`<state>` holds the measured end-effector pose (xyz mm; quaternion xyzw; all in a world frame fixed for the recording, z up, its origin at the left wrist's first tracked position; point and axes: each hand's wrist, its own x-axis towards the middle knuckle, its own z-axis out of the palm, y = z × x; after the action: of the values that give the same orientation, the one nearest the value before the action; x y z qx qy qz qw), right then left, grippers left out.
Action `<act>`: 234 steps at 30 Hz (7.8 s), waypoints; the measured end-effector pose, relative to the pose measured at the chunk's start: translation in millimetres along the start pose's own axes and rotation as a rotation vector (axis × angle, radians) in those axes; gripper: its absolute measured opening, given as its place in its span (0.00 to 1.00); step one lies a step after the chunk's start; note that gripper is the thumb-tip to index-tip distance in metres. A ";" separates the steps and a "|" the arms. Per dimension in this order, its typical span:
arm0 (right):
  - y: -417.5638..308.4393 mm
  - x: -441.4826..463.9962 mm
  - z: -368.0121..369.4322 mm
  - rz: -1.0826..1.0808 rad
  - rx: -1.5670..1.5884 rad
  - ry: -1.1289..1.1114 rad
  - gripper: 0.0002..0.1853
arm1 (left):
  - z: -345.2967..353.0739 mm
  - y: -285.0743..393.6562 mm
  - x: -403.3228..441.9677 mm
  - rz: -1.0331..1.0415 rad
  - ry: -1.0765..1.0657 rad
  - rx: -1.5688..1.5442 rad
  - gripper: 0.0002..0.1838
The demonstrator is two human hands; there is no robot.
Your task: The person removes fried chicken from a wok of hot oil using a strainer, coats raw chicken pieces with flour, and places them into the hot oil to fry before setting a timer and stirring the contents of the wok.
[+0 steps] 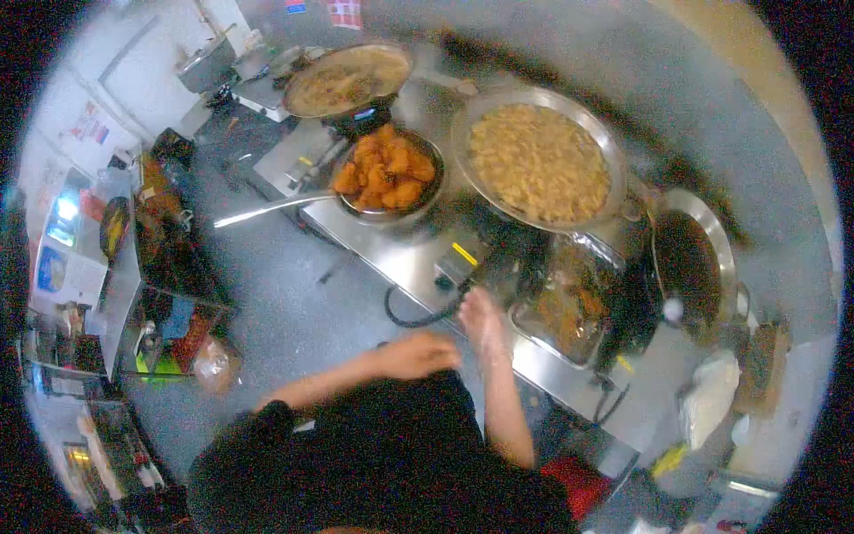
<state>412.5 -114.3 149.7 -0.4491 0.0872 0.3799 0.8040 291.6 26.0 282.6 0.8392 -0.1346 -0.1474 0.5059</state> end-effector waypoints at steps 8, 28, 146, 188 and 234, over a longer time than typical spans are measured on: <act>59.9 48.2 205.0 0.440 -0.131 -0.287 0.25 | -289.7 -111.8 -139.3 -0.341 0.798 0.656 0.17; 83.2 48.0 215.6 -0.298 -1.187 0.172 0.14 | -348.1 -270.9 -126.5 -0.615 -0.150 -0.801 0.09; -65.6 -115.1 -203.3 -0.235 -0.958 0.750 0.37 | -8.4 4.8 147.2 0.409 0.729 -0.649 0.10; -106.7 -164.3 -192.0 -0.252 -1.357 0.428 0.30 | -22.9 136.1 199.8 0.245 0.658 -0.454 0.05; -284.2 5.5 80.0 -0.254 -1.078 0.360 0.11 | -217.7 -265.1 -45.1 0.579 1.850 -1.004 0.10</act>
<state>596.1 -135.8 380.0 -0.8594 -0.0376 0.1890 0.4736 353.9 339.0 148.8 0.2598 0.1809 0.6273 0.7115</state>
